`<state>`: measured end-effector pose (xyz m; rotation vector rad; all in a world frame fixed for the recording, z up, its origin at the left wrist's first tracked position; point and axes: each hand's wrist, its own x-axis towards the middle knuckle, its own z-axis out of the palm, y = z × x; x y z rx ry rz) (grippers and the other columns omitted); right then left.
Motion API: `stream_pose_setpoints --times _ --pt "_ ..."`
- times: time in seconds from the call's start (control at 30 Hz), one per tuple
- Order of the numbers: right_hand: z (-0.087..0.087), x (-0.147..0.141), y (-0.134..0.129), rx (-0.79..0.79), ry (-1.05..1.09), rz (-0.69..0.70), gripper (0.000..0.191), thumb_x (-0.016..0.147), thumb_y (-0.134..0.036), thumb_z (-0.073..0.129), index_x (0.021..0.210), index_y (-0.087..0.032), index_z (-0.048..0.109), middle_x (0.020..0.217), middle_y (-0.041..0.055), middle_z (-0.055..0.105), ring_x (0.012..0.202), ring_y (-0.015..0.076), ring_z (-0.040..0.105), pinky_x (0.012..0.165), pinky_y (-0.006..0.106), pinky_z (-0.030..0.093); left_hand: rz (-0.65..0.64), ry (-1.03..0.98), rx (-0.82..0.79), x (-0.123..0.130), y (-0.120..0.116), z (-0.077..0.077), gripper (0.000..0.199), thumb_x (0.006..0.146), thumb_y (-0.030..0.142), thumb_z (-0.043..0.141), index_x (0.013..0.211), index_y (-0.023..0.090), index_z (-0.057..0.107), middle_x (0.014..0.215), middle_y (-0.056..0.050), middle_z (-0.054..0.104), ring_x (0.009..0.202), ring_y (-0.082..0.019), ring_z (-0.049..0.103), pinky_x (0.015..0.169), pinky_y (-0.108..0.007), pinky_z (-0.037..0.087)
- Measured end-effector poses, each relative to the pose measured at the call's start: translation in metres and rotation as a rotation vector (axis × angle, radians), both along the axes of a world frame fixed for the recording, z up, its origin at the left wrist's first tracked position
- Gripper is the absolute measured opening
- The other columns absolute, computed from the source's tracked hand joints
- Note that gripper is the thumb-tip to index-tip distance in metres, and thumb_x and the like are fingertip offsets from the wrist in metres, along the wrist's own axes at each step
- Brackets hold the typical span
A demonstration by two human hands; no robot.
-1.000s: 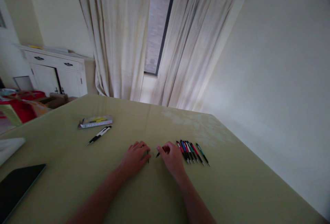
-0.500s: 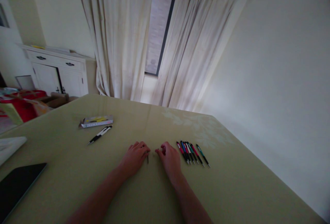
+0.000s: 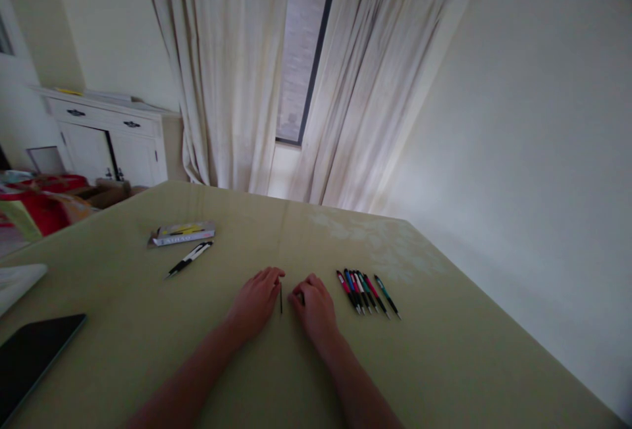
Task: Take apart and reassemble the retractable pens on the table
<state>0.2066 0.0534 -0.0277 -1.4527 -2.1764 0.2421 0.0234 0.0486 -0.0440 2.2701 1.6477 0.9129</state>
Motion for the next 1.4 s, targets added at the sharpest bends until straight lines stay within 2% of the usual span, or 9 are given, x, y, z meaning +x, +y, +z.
stream_pose_setpoints --times 0.1,0.2,0.3,0.47,0.67,0.9,1.1,1.23,1.4 --pt "-0.001 -0.003 -0.001 0.016 -0.044 0.017 0.007 0.090 -0.015 0.068 0.089 -0.019 0.074 0.101 0.0088 0.068 0.099 0.0255 0.064 0.088 0.034 0.048 -0.005 0.086 -0.014 0.010 -0.005 0.001 0.033 0.102 0.014 0.035 0.109 0.020 0.066 0.112 -0.009 0.068 0.102 -0.025 0.062 0.093 -0.040 0.046" --pt "-0.001 -0.002 0.000 0.038 -0.071 0.048 0.005 0.091 -0.017 0.068 0.090 -0.018 0.072 0.103 0.0098 0.068 0.100 0.0262 0.063 0.089 0.036 0.049 0.007 0.145 -0.023 0.010 -0.006 0.002 0.026 0.101 0.020 0.041 0.098 0.018 0.067 0.106 -0.010 0.067 0.097 -0.025 0.061 0.094 -0.042 0.046" --pt "-0.002 0.001 0.003 0.065 -0.023 0.083 0.005 0.094 -0.018 0.065 0.092 -0.019 0.070 0.104 0.0099 0.067 0.099 0.0254 0.064 0.089 0.035 0.049 0.022 0.123 -0.028 0.002 -0.002 0.001 0.018 0.098 0.020 0.048 0.093 0.018 0.065 0.101 -0.009 0.067 0.097 -0.024 0.061 0.095 -0.040 0.045" --pt "-0.002 0.008 0.008 0.054 0.117 0.094 0.008 0.097 -0.018 0.060 0.094 -0.020 0.067 0.093 0.0068 0.071 0.088 0.0233 0.066 0.080 0.032 0.048 0.084 0.110 -0.120 -0.010 0.005 -0.004 0.024 0.095 0.010 0.045 0.102 0.019 0.066 0.100 -0.007 0.070 0.097 -0.025 0.062 0.088 -0.037 0.046" --pt "0.002 0.011 0.008 0.035 0.290 0.135 0.010 0.091 -0.014 0.065 0.092 -0.020 0.072 0.091 0.0055 0.074 0.086 0.0215 0.069 0.080 0.030 0.049 0.093 0.197 -0.079 -0.013 0.004 -0.013 0.040 0.092 0.002 0.039 0.111 0.021 0.068 0.108 -0.009 0.067 0.106 -0.028 0.059 0.095 -0.042 0.043" --pt "0.007 0.011 0.006 0.052 0.390 0.160 0.014 0.090 -0.012 0.064 0.092 -0.020 0.075 0.091 0.0064 0.073 0.086 0.0217 0.068 0.081 0.031 0.051 -0.107 -0.148 -0.101 -0.006 0.006 -0.004 0.043 0.090 0.001 0.035 0.113 0.021 0.065 0.109 -0.006 0.059 0.091 -0.017 0.062 0.085 -0.030 0.050" --pt "0.009 0.011 0.005 0.064 0.423 0.166 0.011 0.091 -0.015 0.065 0.092 -0.020 0.074 0.090 0.0057 0.072 0.084 0.0210 0.067 0.078 0.029 0.050 -0.248 -0.285 -0.049 -0.004 0.005 -0.001 0.039 0.091 0.004 0.038 0.111 0.020 0.066 0.107 -0.006 0.065 0.101 -0.019 0.063 0.093 -0.034 0.050" --pt "0.010 0.011 0.004 0.064 0.409 0.184 0.012 0.092 -0.015 0.064 0.092 -0.020 0.074 0.091 0.0058 0.072 0.084 0.0206 0.067 0.077 0.029 0.050 -0.252 -0.279 -0.033 -0.003 0.005 -0.003 0.037 0.092 0.007 0.038 0.111 0.021 0.066 0.107 -0.006 0.067 0.101 -0.019 0.064 0.094 -0.035 0.051" --pt "0.013 0.012 0.002 0.053 0.410 0.160 0.012 0.092 -0.016 0.063 0.091 -0.021 0.074 0.092 0.0056 0.071 0.085 0.0209 0.067 0.079 0.030 0.051 -0.207 -0.273 -0.054 -0.002 0.002 0.003 0.038 0.092 0.006 0.037 0.111 0.022 0.066 0.109 -0.005 0.068 0.104 -0.019 0.064 0.097 -0.036 0.050"
